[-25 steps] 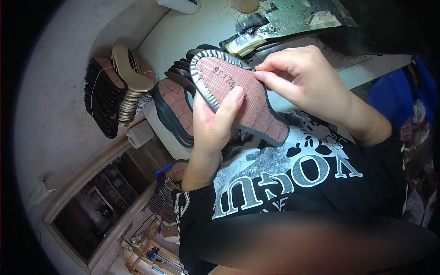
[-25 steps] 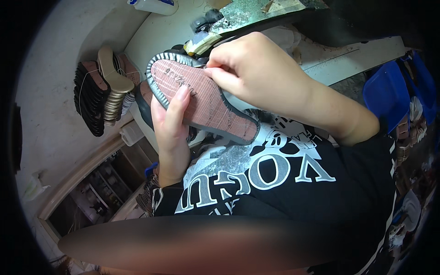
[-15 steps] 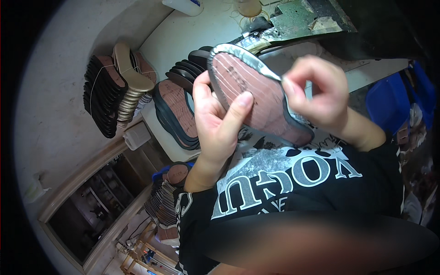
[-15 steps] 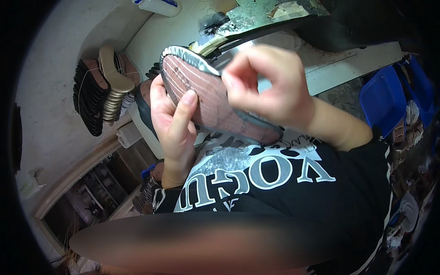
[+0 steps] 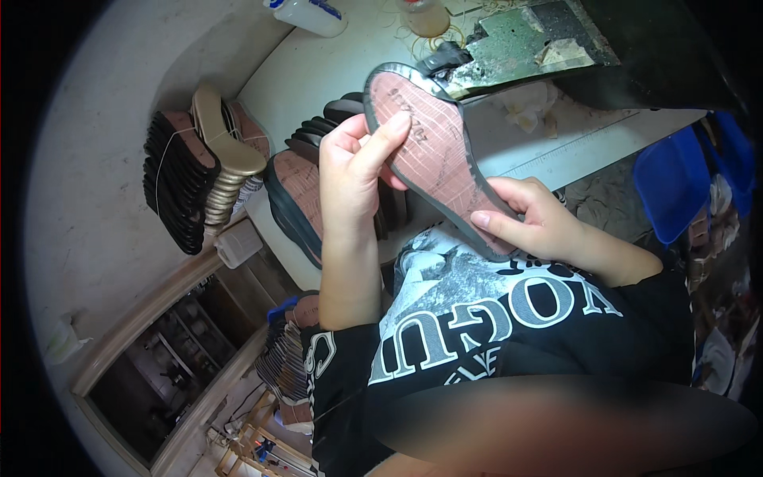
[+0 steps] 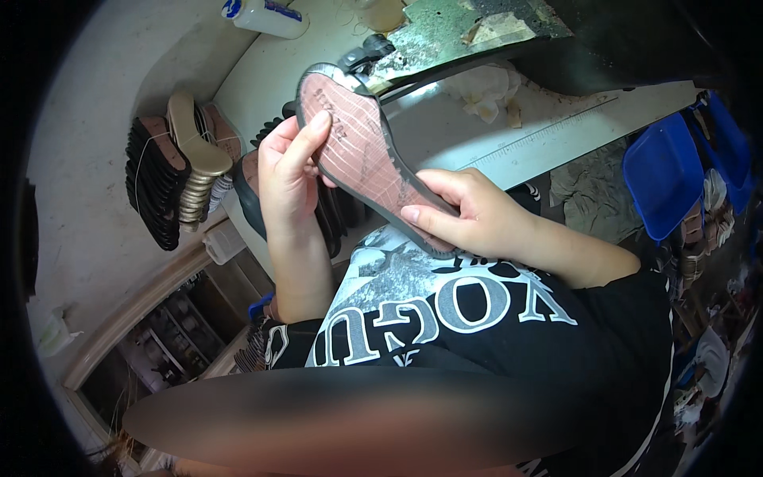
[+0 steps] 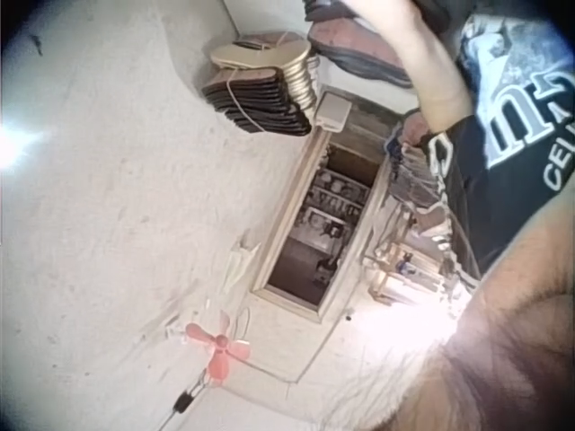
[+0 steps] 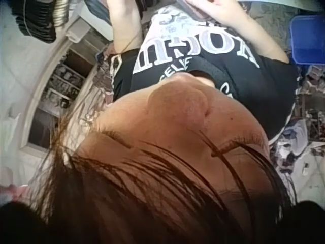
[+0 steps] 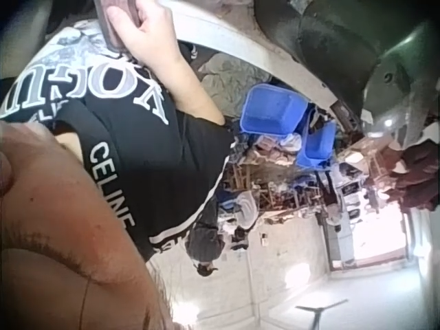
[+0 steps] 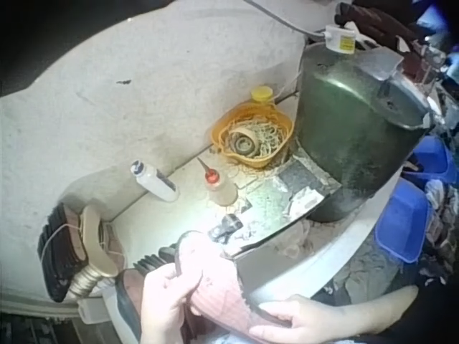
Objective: The recorder is picking up shoe soles from a stack, inspecting them individually, and placing them into a separate pile.
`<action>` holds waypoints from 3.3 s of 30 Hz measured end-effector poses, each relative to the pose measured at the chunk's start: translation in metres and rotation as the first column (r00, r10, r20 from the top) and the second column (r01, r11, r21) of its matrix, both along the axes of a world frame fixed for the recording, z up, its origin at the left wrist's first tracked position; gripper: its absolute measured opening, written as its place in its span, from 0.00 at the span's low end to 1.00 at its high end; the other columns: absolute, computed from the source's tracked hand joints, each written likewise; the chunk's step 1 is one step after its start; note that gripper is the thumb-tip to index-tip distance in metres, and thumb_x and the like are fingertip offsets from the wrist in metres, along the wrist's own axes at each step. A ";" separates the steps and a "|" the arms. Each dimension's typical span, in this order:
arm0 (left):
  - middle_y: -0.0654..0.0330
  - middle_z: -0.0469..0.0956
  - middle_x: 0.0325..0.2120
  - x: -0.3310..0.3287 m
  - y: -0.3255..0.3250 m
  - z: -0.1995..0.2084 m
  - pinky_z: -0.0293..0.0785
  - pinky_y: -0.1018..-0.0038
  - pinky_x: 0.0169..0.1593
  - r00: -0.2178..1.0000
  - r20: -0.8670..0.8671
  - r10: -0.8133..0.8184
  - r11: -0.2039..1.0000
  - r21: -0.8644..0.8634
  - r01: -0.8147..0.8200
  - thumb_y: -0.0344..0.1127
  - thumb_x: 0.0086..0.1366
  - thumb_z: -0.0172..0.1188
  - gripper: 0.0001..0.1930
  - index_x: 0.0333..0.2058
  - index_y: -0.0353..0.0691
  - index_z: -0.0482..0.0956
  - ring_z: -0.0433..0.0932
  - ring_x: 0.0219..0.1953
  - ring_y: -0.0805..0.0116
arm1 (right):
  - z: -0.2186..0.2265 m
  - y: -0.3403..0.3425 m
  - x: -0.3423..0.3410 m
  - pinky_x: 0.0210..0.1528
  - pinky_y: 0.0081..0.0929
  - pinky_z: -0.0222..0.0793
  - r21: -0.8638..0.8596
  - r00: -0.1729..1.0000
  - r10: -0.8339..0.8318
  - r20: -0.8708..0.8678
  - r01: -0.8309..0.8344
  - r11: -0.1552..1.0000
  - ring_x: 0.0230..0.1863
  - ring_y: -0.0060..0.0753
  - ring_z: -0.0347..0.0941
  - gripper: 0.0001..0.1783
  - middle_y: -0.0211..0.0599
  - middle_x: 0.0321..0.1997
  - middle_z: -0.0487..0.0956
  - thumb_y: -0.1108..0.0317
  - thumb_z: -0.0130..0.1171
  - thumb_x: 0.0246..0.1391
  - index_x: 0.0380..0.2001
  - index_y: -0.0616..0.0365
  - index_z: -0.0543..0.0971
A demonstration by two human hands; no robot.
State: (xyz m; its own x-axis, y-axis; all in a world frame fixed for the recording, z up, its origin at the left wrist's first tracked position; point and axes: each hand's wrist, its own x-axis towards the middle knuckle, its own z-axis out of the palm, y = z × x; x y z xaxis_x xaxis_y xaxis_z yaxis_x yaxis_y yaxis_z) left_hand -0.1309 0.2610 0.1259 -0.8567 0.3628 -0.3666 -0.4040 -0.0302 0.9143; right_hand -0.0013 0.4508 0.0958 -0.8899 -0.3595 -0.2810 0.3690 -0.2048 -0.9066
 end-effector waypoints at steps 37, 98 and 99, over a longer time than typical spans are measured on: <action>0.57 0.68 0.46 0.054 -0.041 -0.097 0.46 0.50 0.55 0.682 -0.535 -0.498 0.363 -0.843 -0.397 0.44 0.45 0.70 0.15 0.25 0.43 0.76 0.60 0.53 0.51 | -0.071 0.041 -0.002 0.29 0.26 0.66 0.437 0.998 -0.008 -0.070 0.038 0.899 0.23 0.20 0.69 0.18 0.27 0.19 0.74 0.57 0.53 0.59 0.25 0.62 0.74; 0.56 0.79 0.38 0.038 -0.099 -0.086 0.76 0.72 0.42 0.697 -0.012 0.717 0.670 0.292 -0.683 0.36 0.69 0.51 0.10 0.41 0.35 0.74 0.78 0.37 0.69 | -0.016 -0.092 -0.068 0.37 0.19 0.71 -0.110 0.914 -0.206 -0.350 0.179 0.978 0.33 0.17 0.74 0.08 0.34 0.31 0.81 0.70 0.61 0.53 0.33 0.64 0.81; 0.59 0.78 0.36 0.031 -0.111 -0.091 0.74 0.74 0.43 0.608 -0.052 0.793 0.603 0.211 -0.769 0.36 0.70 0.50 0.11 0.41 0.33 0.74 0.77 0.37 0.70 | -0.008 -0.084 -0.064 0.35 0.15 0.68 -0.146 0.934 -0.223 -0.278 0.188 0.971 0.32 0.12 0.70 0.06 0.27 0.29 0.78 0.71 0.60 0.55 0.32 0.64 0.78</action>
State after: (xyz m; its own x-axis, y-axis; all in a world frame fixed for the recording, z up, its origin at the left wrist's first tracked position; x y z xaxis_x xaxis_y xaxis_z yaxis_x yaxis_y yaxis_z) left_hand -0.0996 0.1496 0.0345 -0.8723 -0.4278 -0.2366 -0.0407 -0.4187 0.9072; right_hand -0.0652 0.3670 0.0878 -0.9841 -0.1743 0.0336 0.0314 -0.3577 -0.9333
